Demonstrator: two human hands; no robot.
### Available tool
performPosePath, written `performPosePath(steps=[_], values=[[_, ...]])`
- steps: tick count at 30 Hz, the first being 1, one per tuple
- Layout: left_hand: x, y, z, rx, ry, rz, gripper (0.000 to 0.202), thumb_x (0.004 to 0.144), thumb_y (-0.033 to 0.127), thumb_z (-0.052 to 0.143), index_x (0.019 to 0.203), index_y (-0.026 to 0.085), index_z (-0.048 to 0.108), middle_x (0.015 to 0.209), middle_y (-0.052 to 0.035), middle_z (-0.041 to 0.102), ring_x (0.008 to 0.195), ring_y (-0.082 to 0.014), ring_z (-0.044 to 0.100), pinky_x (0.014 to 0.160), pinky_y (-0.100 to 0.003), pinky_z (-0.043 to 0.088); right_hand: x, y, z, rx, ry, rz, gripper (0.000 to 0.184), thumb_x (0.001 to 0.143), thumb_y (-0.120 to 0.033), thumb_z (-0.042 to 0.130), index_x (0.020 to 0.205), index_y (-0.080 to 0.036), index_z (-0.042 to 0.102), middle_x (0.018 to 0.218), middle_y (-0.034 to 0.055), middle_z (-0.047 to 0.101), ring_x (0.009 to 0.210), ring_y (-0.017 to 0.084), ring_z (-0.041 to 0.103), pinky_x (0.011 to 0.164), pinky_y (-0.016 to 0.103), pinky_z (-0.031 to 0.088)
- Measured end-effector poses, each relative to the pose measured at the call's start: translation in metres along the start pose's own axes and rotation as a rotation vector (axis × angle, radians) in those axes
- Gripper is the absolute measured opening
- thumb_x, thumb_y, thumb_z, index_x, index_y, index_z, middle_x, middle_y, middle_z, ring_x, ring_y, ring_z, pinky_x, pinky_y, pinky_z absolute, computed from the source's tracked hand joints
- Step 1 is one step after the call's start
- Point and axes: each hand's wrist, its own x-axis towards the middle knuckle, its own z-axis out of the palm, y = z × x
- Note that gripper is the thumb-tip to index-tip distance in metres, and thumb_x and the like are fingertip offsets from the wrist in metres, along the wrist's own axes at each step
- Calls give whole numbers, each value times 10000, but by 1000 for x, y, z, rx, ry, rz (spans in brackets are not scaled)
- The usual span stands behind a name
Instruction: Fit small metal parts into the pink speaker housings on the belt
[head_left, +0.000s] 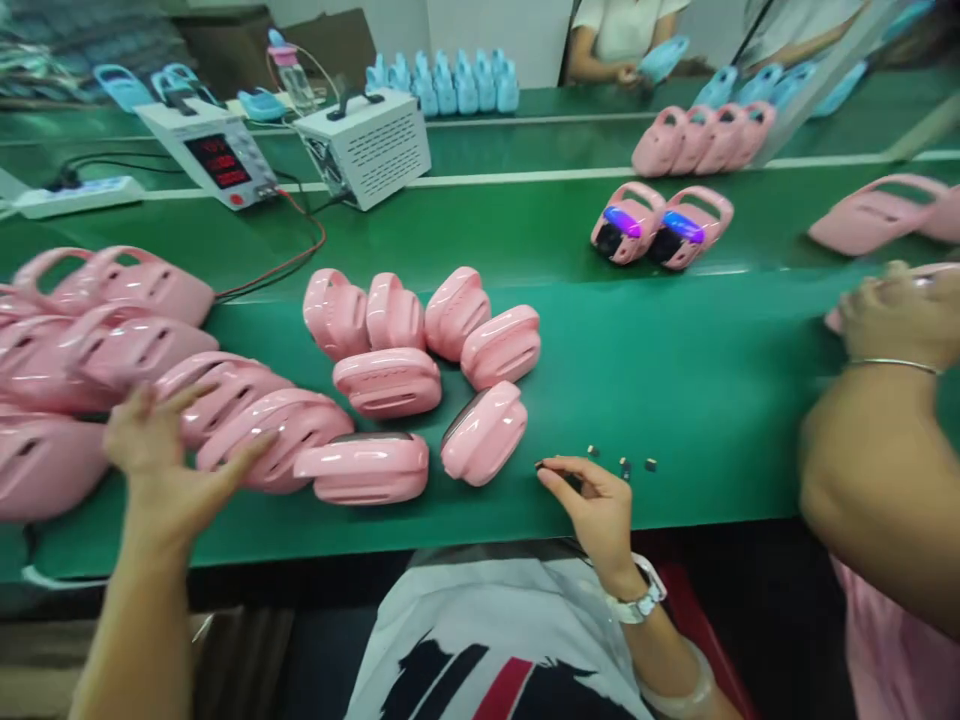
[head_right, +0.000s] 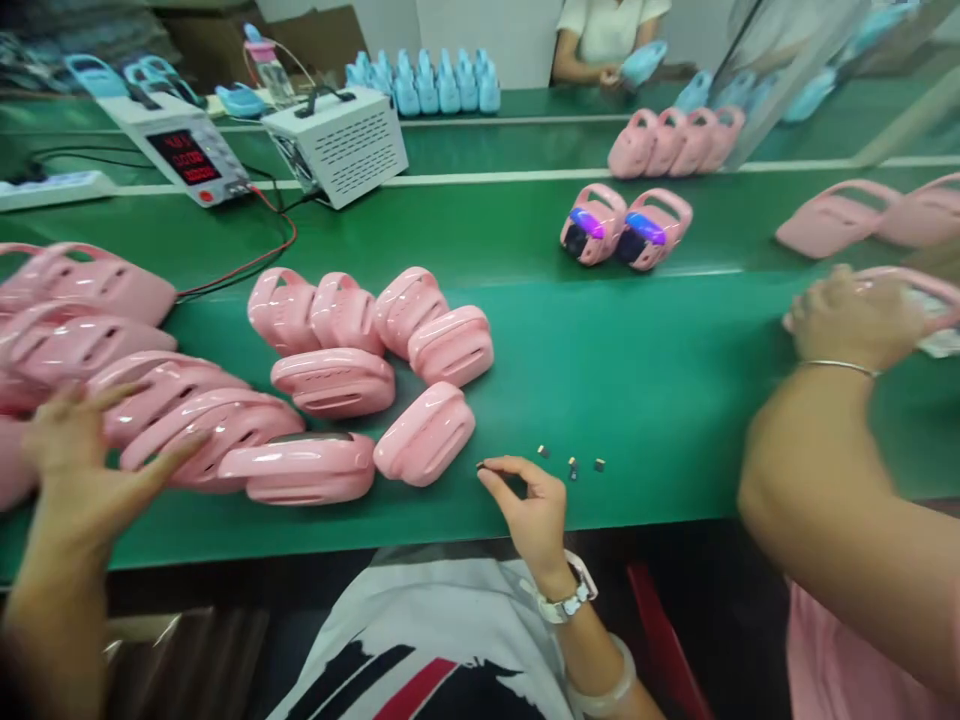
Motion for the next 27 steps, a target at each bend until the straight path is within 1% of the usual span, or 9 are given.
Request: performPosePath(steps=[4,6,9,12,13,15,19,23,27], values=[[-7,-9,9,75,-6,39,694,732,546,717,1288,152,584,1596,-175,241,1493,-373,174,1220,-543,114,3,-18,12,120,-23,88,212,653,-346,834,701,-192,697,653,25,703,576,167,647,576,299,541],[-9,-3,6,35,-10,31,715,726,507,732,1324,157,555,1579,-168,307,1496,-363,185,1219,-566,93,7,-28,21,219,-83,181,292,594,-359,868,648,-188,637,588,-7,648,495,134,607,503,264,508],[-10,22,-3,-158,140,78,528,742,423,712,1203,176,631,1389,-83,577,1406,-317,399,1220,-522,198,14,-36,33,320,-154,296,387,521,-369,898,601,-190,564,564,-35,618,426,92,550,441,227,452],[-18,67,-4,-628,277,146,442,706,336,726,1127,209,678,1276,-22,662,1327,-292,505,1197,-473,313,21,-39,37,339,-211,341,436,495,-397,905,574,-192,528,566,-31,637,390,69,507,401,210,394],[-23,85,0,-813,202,141,468,713,321,723,1169,235,667,1297,-16,652,1326,-294,511,1188,-470,337,23,-40,36,335,-233,341,448,486,-411,907,567,-194,524,557,-31,638,382,67,496,392,209,378],[-36,119,11,-965,-112,117,527,781,339,696,1294,277,594,1352,-32,620,1326,-294,519,1161,-465,384,27,-42,34,318,-267,329,465,472,-437,911,559,-197,522,521,-44,614,374,67,485,384,209,362],[-54,167,37,-566,-518,185,700,840,350,686,1463,234,390,1520,-96,451,1421,-285,404,1178,-433,354,35,-47,32,306,-311,323,488,455,-457,917,550,-199,515,459,-73,554,357,65,471,383,206,350],[-50,183,51,-418,-558,196,547,906,263,532,1433,169,420,1469,-125,510,1353,-270,492,1105,-399,427,43,-48,35,317,-387,382,482,435,-409,930,555,-195,515,462,-70,572,329,48,429,363,194,294],[-41,190,47,-297,-557,191,337,871,179,488,1191,192,595,1112,-71,715,1006,-257,677,843,-367,523,44,-43,30,317,-383,336,447,434,-363,936,613,-192,564,514,-58,601,410,56,458,401,190,344]])
